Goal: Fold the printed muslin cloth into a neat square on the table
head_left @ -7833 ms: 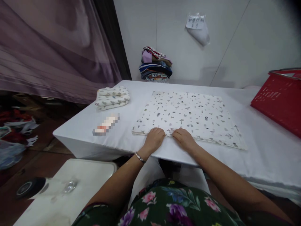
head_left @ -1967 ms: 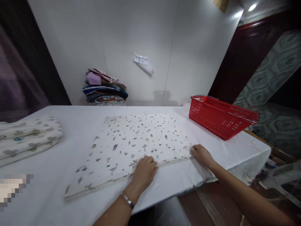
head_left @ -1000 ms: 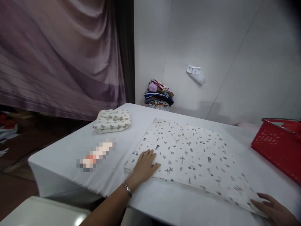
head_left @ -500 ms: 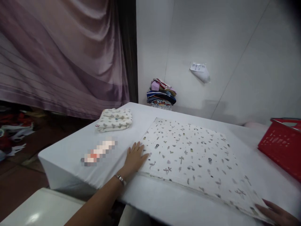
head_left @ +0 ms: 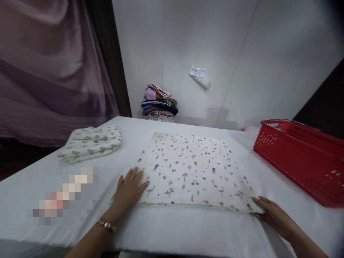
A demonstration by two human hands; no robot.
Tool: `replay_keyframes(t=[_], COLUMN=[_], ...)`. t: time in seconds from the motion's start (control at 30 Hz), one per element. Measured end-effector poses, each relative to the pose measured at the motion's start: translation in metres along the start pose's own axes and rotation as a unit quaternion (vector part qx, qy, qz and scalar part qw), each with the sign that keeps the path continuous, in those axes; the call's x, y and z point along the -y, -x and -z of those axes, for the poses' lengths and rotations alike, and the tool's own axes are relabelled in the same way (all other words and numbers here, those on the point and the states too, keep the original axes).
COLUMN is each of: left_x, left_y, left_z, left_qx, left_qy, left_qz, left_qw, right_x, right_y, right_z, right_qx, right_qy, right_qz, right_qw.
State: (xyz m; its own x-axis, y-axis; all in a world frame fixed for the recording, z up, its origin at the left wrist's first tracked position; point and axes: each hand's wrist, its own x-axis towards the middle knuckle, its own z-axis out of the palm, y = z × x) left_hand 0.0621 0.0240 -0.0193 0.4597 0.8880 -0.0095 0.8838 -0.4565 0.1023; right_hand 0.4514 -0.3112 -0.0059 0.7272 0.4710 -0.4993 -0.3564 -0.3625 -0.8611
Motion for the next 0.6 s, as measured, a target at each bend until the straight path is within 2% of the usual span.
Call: replay_keyframes(t=[0.1,0.17,0.23,0.3,0.4,0.6], left_x=[0.006,0.012,0.017,0.021,0.022,0.018], left_y=[-0.002,-0.003,-0.004,-0.004,-0.001,0.011], left_z=[-0.003,-0.003,-0.001,0.001,0.001,-0.002], left_qx=[0.034,0.035,0.018,-0.004,-0.004,-0.043], left_qy=[0.003,-0.014,-0.030,-0.030,-0.012,-0.015], left_qz=[0.008,-0.022,-0.040,-0.016,0.033,0.036], left_qw=[0.999,0.999,0.999,0.999,0.999,0.998], right_x=[0.000,-0.001,-0.003,-0.003,-0.003,-0.011], right_y=[0.002,0.001,0.000,-0.002,-0.004,-0.011], right_z=[0.001,0.003,0.005,0.006,0.007,0.017], right_qx=[-0.004,0.005,0.010,-0.004,-0.027,0.002], right_qy=[0.002,0.028,0.054,0.072,0.085,0.054], right_qz=[-0.026,-0.015,-0.004,-0.004,-0.018,-0.046], right_qw=[1.000,0.999,0.998,0.997,0.996,0.997])
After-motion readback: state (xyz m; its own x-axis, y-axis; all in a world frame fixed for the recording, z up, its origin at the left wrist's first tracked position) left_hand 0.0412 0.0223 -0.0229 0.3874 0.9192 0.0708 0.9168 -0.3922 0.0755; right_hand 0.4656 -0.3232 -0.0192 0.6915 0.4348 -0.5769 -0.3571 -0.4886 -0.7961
